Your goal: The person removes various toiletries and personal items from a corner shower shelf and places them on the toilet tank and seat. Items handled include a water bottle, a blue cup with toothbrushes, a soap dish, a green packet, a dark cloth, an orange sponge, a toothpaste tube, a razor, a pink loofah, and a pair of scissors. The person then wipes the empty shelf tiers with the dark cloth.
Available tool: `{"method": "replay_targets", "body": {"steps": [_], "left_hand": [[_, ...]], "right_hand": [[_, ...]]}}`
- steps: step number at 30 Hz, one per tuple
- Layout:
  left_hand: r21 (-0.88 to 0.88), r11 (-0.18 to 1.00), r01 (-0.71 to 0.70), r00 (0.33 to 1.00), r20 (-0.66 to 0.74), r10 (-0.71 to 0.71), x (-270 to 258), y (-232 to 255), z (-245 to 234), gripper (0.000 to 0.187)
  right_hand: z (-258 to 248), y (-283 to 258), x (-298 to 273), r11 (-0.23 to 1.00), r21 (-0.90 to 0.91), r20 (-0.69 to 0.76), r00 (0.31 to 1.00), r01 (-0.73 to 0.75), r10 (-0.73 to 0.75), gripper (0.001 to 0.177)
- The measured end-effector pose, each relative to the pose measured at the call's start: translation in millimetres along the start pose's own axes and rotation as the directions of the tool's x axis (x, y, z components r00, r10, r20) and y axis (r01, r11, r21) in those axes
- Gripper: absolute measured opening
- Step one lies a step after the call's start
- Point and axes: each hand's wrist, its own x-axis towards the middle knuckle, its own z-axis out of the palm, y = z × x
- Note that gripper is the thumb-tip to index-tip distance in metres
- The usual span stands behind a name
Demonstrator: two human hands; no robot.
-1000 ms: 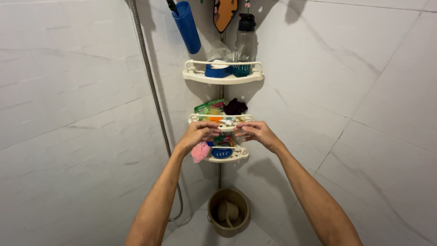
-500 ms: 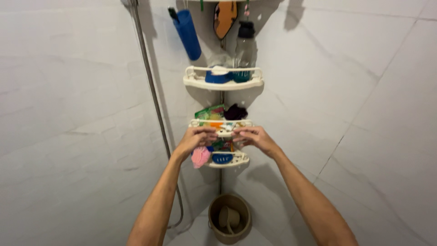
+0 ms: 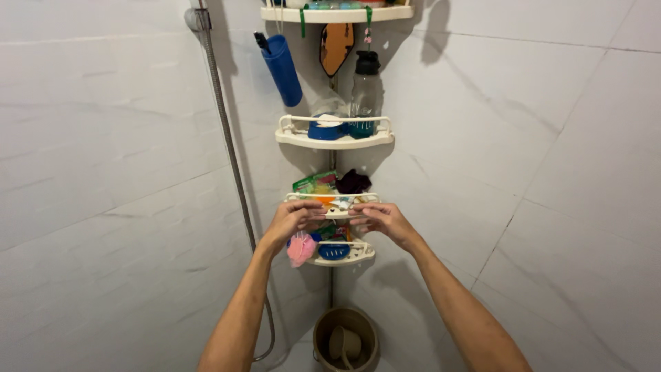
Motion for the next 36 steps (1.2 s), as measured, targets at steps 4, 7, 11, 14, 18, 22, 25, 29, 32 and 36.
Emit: {"method": "replay_targets", "body": {"steps": [4, 7, 11, 14, 18, 22, 25, 29, 32, 36], "left_hand": [[0.090, 0.996, -0.005, 1.000, -0.023, 0.007, -0.2, 6.2, -3.0, 0.038], [0.033, 0.999, -0.006, 1.000, -0.025, 0.007, 5.8, 17.0, -3.6, 0.029], [0.113, 0.993, -0.032, 0.999, -0.033, 0.036, 3.0, 28.3, -4.6, 0.015], [0.220, 0.972, -0.083, 0.995, -0.042, 0.094, 13.2, 42.6, -7.8, 0.010], [0.404, 0.889, -0.217, 0.963, -0.059, 0.262, 49.4, 53.7, -11.8, 0.015], [0.502, 0.768, -0.397, 0.873, -0.051, 0.485, 118.3, 64.9, -2.6, 0.025], [0.550, 0.733, -0.400, 0.844, -0.090, 0.528, 170.2, 79.6, 14.7, 0.037], [0.589, 0.736, -0.333, 0.837, -0.174, 0.518, 223.9, 91.0, 44.0, 0.058], [0.660, 0.709, -0.249, 0.835, -0.225, 0.502, 255.7, 94.2, 56.3, 0.080], [0.747, 0.608, -0.270, 0.795, -0.183, 0.578, 291.5, 93.5, 67.5, 0.109]], "right_hand": [[1.4, -9.0, -1.1, 0.998, -0.065, -0.036, 0.999, -0.003, 0.001, 0.041], [-2.3, -20.4, 3.3, 0.997, -0.071, -0.045, 0.999, 0.014, -0.017, 0.041], [-8.3, -32.6, 4.8, 0.990, -0.141, -0.083, 0.996, 0.010, -0.021, 0.040], [-24.7, -56.1, 11.0, 0.971, -0.234, -0.149, 0.985, 0.048, -0.085, 0.039], [-55.4, -95.2, 34.3, 0.913, -0.393, -0.265, 0.938, 0.106, -0.223, 0.040], [-81.0, -127.9, 72.4, 0.886, -0.442, -0.331, 0.893, 0.139, -0.305, 0.046], [-91.4, -146.8, 106.5, 0.841, -0.514, -0.335, 0.863, 0.169, -0.378, 0.055], [-103.0, -162.4, 146.1, 0.840, -0.538, -0.342, 0.892, 0.073, -0.297, 0.073], [-114.8, -166.5, 178.3, 0.825, -0.564, -0.328, 0.914, 0.013, -0.238, 0.087], [-133.5, -156.8, 222.7, 0.759, -0.651, -0.302, 0.923, -0.017, -0.239, 0.099]]}}
